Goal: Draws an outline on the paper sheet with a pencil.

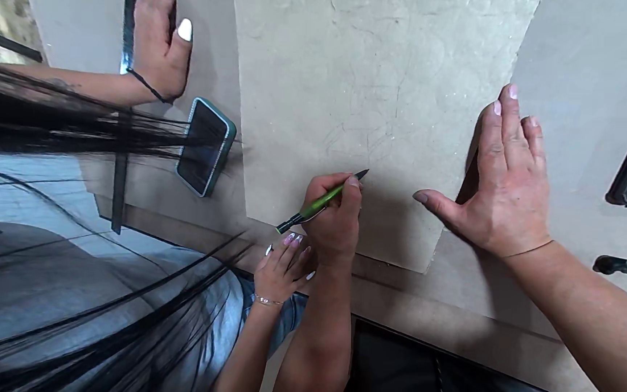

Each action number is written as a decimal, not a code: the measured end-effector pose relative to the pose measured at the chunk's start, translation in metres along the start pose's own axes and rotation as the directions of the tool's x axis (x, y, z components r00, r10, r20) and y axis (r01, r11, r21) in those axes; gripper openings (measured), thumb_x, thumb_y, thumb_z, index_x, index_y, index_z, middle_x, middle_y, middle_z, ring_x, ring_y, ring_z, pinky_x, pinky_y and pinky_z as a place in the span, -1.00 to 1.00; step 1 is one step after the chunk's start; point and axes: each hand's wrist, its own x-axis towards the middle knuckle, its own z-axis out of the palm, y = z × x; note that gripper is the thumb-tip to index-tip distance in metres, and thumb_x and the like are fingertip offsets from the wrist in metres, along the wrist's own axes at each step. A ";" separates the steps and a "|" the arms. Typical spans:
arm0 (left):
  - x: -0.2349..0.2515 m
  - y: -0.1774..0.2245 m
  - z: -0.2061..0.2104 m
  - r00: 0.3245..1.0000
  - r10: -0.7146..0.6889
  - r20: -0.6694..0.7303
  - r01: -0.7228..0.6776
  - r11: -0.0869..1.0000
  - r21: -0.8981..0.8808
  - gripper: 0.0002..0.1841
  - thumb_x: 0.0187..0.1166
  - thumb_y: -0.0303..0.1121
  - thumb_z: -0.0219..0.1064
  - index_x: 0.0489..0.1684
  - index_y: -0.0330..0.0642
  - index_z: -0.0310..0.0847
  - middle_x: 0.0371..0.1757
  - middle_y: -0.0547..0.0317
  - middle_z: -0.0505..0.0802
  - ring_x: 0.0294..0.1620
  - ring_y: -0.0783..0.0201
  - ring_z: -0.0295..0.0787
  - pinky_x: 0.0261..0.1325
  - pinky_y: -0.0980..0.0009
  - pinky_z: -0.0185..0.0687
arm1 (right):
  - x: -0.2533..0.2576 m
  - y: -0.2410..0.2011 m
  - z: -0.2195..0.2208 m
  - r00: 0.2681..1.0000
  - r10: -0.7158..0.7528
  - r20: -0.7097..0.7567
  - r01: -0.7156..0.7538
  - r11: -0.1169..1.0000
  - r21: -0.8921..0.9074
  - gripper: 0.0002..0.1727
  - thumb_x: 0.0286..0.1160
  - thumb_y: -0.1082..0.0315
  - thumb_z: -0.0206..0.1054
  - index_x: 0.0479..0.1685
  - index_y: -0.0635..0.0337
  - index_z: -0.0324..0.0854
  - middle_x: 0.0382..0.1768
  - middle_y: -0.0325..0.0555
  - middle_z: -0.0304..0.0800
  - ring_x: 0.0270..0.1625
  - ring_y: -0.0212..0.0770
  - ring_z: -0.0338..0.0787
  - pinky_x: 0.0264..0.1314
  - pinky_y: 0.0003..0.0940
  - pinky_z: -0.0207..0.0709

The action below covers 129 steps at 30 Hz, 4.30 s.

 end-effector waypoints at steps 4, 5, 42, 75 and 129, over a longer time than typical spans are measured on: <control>-0.001 0.000 0.000 1.000 -0.003 0.011 0.003 1.000 0.009 -0.93 0.54 -0.55 0.39 -0.14 -0.33 0.69 -0.35 0.09 0.89 -0.44 0.32 0.84 -0.44 0.45 0.78 | 0.000 0.000 0.000 1.000 0.002 0.001 -0.002 1.000 0.011 0.43 0.16 -0.68 0.21 0.84 0.41 0.01 0.84 0.31 0.02 0.85 0.13 0.18 0.92 0.12 -0.15; -0.001 0.000 0.000 1.000 -0.003 0.010 0.003 1.000 0.006 -0.93 0.54 -0.55 0.39 -0.14 -0.33 0.69 -0.35 0.09 0.89 -0.44 0.32 0.84 -0.44 0.45 0.78 | 0.001 0.000 0.000 1.000 0.001 0.001 -0.001 1.000 0.007 0.44 0.16 -0.68 0.21 0.84 0.41 0.01 0.84 0.32 0.01 0.85 0.15 0.19 0.92 0.12 -0.14; -0.022 -0.017 -0.049 0.994 -0.044 -0.099 0.047 0.999 0.025 -0.94 0.56 -0.55 0.35 -0.13 -0.29 0.65 -0.37 0.13 0.90 -0.48 0.32 0.85 -0.51 0.44 0.78 | 0.001 0.001 -0.002 1.000 0.002 0.025 -0.002 1.000 0.003 0.46 0.17 -0.70 0.15 0.87 0.41 -0.08 0.86 0.32 -0.03 0.86 0.16 0.15 0.92 0.14 -0.18; -0.007 -0.022 -0.052 0.987 0.002 -0.159 0.013 0.996 0.090 -0.96 0.62 -0.51 0.31 -0.13 -0.29 0.58 -0.36 0.11 0.88 -0.44 0.29 0.85 -0.42 0.41 0.79 | 0.001 0.001 -0.001 1.000 -0.001 0.023 0.001 1.000 -0.009 0.45 0.17 -0.71 0.14 0.86 0.40 -0.04 0.85 0.31 0.00 0.87 0.16 0.13 0.92 0.15 -0.19; -0.022 -0.014 -0.049 0.992 -0.037 -0.120 0.046 0.996 0.075 -0.94 0.54 -0.54 0.36 -0.14 -0.29 0.66 -0.36 0.12 0.90 -0.44 0.31 0.87 -0.44 0.42 0.81 | 0.000 0.001 -0.001 1.000 -0.003 0.018 0.003 1.000 -0.002 0.46 0.16 -0.70 0.16 0.87 0.40 -0.08 0.86 0.30 -0.04 0.87 0.14 0.14 0.92 0.12 -0.19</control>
